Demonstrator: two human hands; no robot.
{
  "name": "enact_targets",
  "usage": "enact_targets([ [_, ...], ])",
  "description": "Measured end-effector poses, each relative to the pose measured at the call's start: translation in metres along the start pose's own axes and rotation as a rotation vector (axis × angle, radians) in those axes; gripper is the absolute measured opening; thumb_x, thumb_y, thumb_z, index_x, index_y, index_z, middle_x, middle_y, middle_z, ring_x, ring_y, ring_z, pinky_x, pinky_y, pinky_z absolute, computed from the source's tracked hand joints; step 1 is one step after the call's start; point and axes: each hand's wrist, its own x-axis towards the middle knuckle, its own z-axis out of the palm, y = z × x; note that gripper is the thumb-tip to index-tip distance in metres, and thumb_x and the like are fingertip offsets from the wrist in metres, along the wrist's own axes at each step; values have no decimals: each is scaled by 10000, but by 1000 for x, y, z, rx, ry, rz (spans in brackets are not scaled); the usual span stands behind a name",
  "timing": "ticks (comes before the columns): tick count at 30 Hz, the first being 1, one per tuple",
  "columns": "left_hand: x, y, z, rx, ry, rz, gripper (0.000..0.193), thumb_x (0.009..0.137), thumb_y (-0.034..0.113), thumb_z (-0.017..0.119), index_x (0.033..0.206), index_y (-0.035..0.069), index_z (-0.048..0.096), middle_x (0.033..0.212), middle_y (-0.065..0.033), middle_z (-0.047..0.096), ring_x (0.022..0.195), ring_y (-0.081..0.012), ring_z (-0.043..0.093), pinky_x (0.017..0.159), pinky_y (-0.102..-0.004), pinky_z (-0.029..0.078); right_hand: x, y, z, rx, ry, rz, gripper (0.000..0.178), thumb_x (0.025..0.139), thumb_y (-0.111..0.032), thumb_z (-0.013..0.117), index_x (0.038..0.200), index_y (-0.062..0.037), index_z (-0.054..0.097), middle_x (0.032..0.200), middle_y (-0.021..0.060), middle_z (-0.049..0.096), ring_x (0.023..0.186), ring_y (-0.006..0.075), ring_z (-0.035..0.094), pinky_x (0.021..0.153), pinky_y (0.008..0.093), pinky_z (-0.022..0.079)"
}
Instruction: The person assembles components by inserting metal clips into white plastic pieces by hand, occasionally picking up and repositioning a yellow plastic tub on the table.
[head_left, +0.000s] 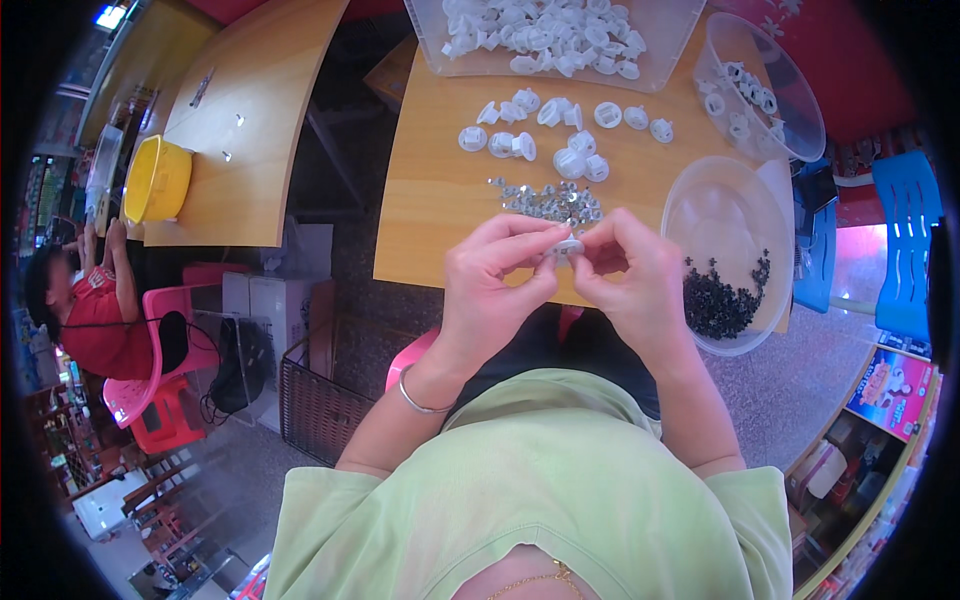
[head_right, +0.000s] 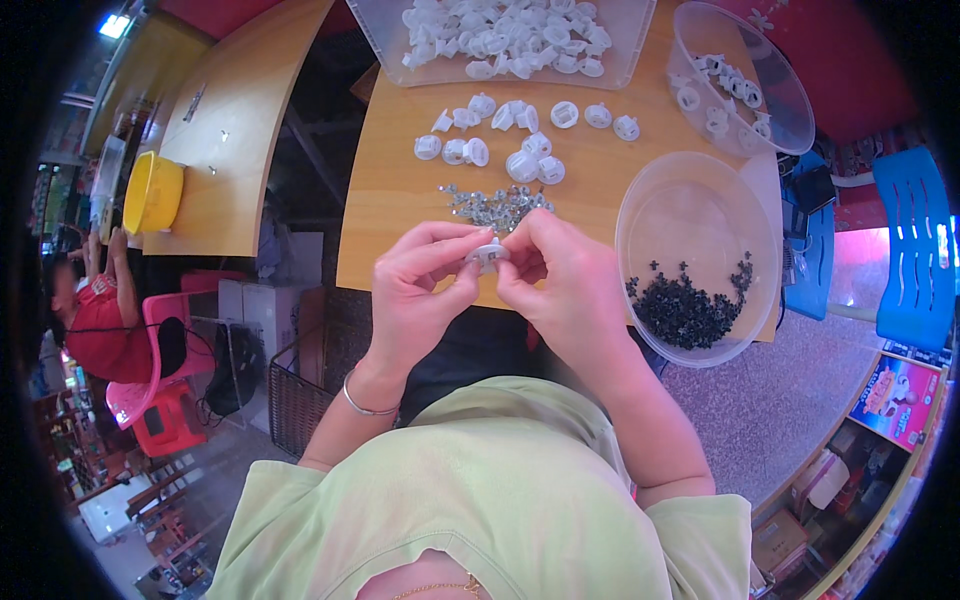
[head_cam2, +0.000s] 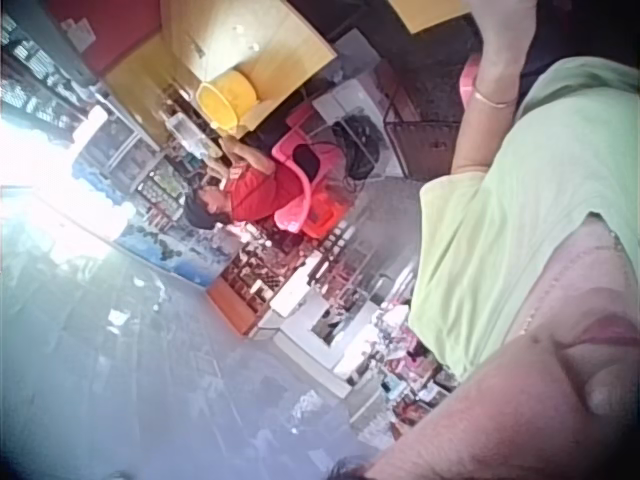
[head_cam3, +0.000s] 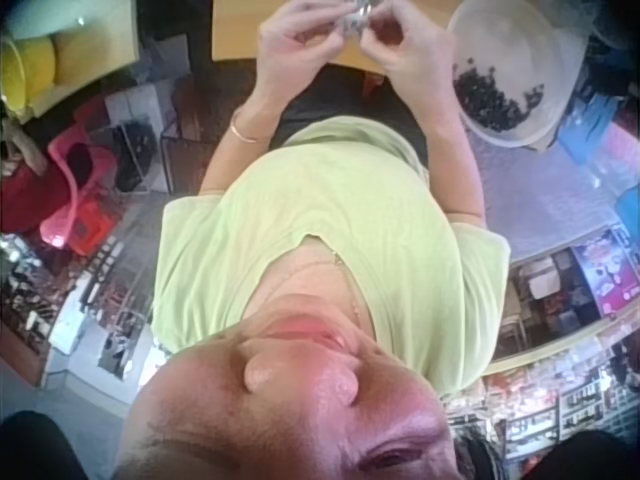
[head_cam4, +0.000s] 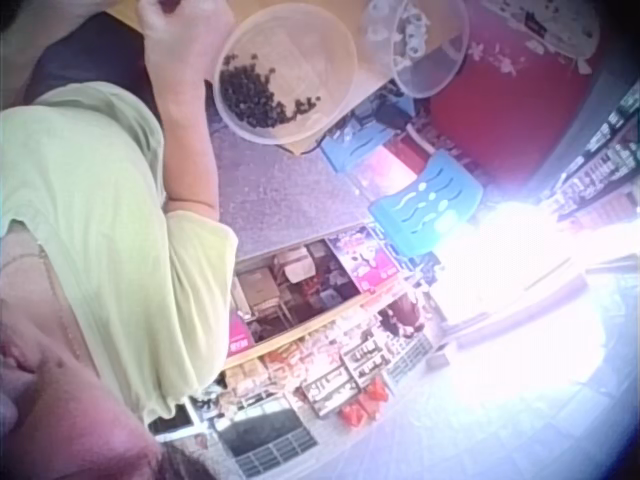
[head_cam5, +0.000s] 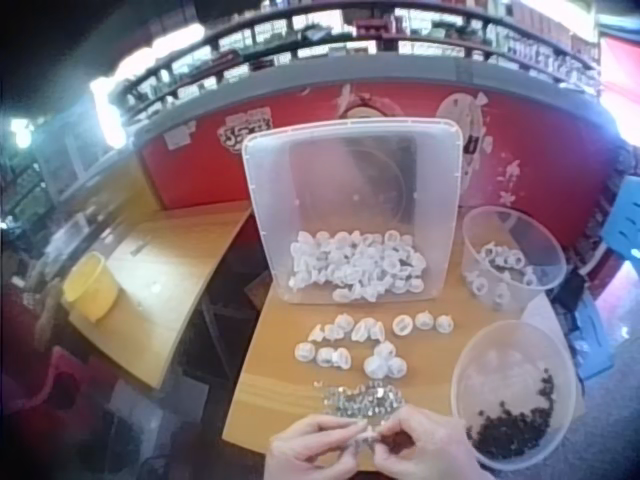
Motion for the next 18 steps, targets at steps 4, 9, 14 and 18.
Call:
enact_targets([
  [4, -1, 0, -2, -4, -7, 3, 284, 762, -61, 588, 1032, 0, 652, 1006, -104, 596, 871, -134, 607, 742, -237, 525, 0, 2, -2, 68, -29, 70, 121, 765, -13, 634, 792, 5, 518, 738, 61, 622, 648, 95, 609, 601, 240, 497],
  [9, 3, 2, -7, -194, -78, -113, 276, 783, -56, 579, 1053, -35, 627, 1082, -131, 556, 911, -142, 600, 793, -240, 519, 1, 6, -3, 226, -68, 131, 120, 782, -27, 631, 808, 8, 518, 724, 60, 628, 670, 92, 618, 625, 236, 503],
  [14, 5, 2, -7, -225, -82, -148, 258, 799, -41, 580, 1053, -47, 623, 1089, -125, 553, 923, -136, 594, 787, -231, 513, 1, 4, -1, 201, -60, 141, 121, 785, -34, 629, 817, 11, 521, 734, 67, 637, 672, 103, 630, 633, 234, 508],
  [18, 6, 2, -8, -219, -93, -167, 251, 806, -31, 581, 1052, -40, 627, 1084, -110, 560, 907, -120, 591, 775, -216, 500, 0, 2, 0, 181, -50, 117, 123, 782, -30, 630, 819, 12, 520, 729, 69, 636, 666, 107, 632, 626, 235, 511],
])
